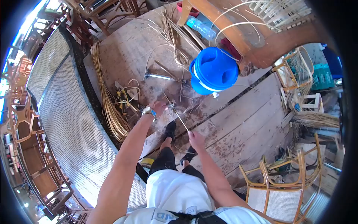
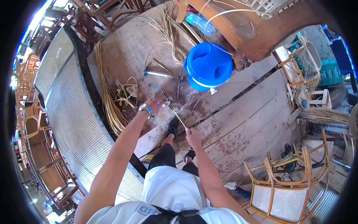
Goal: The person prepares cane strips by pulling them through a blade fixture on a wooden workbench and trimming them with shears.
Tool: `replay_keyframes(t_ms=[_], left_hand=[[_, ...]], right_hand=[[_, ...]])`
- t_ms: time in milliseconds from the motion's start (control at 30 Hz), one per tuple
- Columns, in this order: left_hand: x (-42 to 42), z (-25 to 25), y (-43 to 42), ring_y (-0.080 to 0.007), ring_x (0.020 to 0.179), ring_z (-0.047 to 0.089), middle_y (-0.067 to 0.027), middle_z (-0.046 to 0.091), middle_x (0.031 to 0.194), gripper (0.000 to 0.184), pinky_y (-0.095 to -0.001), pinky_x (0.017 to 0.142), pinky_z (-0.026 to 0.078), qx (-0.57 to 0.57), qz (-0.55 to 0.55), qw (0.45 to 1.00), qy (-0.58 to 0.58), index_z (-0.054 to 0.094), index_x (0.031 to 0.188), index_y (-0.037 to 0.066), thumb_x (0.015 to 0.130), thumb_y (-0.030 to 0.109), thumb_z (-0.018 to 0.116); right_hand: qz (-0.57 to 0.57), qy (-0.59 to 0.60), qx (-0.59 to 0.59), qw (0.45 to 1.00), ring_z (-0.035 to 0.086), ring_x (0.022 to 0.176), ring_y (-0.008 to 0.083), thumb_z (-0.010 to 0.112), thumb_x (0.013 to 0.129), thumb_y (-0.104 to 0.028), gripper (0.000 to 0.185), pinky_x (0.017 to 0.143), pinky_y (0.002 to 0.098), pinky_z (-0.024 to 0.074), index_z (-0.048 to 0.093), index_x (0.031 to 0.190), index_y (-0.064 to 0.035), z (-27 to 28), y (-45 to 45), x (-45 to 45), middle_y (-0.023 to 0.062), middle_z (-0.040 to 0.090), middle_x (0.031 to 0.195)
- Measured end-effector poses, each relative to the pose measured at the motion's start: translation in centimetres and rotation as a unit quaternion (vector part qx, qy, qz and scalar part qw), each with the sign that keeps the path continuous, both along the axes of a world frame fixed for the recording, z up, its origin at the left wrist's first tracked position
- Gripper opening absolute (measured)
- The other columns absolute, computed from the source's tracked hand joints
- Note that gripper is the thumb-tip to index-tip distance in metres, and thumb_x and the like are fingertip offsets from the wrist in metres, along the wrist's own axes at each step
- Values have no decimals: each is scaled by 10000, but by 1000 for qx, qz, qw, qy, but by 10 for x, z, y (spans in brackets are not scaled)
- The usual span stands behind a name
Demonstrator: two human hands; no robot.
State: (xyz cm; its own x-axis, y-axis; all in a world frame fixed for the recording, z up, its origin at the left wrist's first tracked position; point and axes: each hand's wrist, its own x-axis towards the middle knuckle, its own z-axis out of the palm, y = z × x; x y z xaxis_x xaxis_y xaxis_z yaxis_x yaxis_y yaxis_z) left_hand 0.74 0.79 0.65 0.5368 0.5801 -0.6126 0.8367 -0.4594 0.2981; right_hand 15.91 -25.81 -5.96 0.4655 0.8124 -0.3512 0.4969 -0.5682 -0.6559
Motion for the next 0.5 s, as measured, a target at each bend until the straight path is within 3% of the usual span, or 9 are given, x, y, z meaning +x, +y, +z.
replay_keyframes(t_ms=[67,133,233,267,300,367,400,433,500], left_hand=[[1,-1,2,-267,1090,574,-38,613,1190,291,-395,935,458,33,-29,999,-8,632,1127,171,915,298,478],[-12,-38,4,-242,1097,575,-31,612,1191,315,-375,937,462,92,-196,976,-9,620,1158,187,884,302,515],[-17,-47,0,-239,1065,594,-46,610,1184,311,-371,911,482,236,-186,941,-156,623,1140,159,869,287,539],[-4,-45,2,-241,1033,611,-72,614,1172,303,-359,876,502,119,-251,959,64,635,1084,124,848,304,571],[-10,-57,4,-255,987,623,-95,633,1085,309,-372,820,509,119,-139,983,-21,633,1059,103,846,321,585],[-13,-19,-12,-284,891,646,-135,660,904,326,-397,725,514,95,38,985,-138,626,1029,68,850,339,603],[-16,2,-21,-284,891,646,-135,660,904,326,-397,725,514,96,36,985,-139,626,1029,68,850,339,603],[-16,19,-23,-299,841,647,-145,652,842,312,-407,701,507,110,114,973,-167,624,1032,77,857,335,601],[-13,36,-28,-315,791,647,-154,643,779,298,-417,677,501,120,192,954,-194,621,1035,87,864,330,600]], right_hand=[[-40,-7,82,996,583,728,419,545,897,-328,319,617,476,446,605,812,-27,-3,-63,9,207,607,754],[26,-8,-133,991,630,845,381,502,900,-353,363,725,454,483,663,956,-33,-29,-181,34,231,637,856],[218,-88,-402,885,634,929,373,507,872,-314,285,826,490,490,647,1026,-120,-1,-431,89,162,673,933],[182,23,-451,874,648,897,348,548,844,-304,261,771,465,516,649,1014,-134,-46,-588,114,158,675,914],[190,-136,-460,857,661,875,320,558,828,-283,230,728,432,535,650,988,-146,82,-533,99,147,679,896],[172,-136,-591,776,653,934,341,588,821,-218,324,779,431,533,619,1121,-96,59,-660,131,174,672,943],[-199,-113,-497,837,636,998,340,608,794,-181,399,826,420,522,598,1173,-55,99,-649,121,189,663,987],[-297,-135,-519,790,630,981,346,623,769,-176,368,851,414,512,611,1111,-39,89,-665,129,197,655,967],[-317,-133,-395,852,626,877,365,620,784,-173,265,788,433,512,606,997,-17,57,-682,131,204,644,914]])
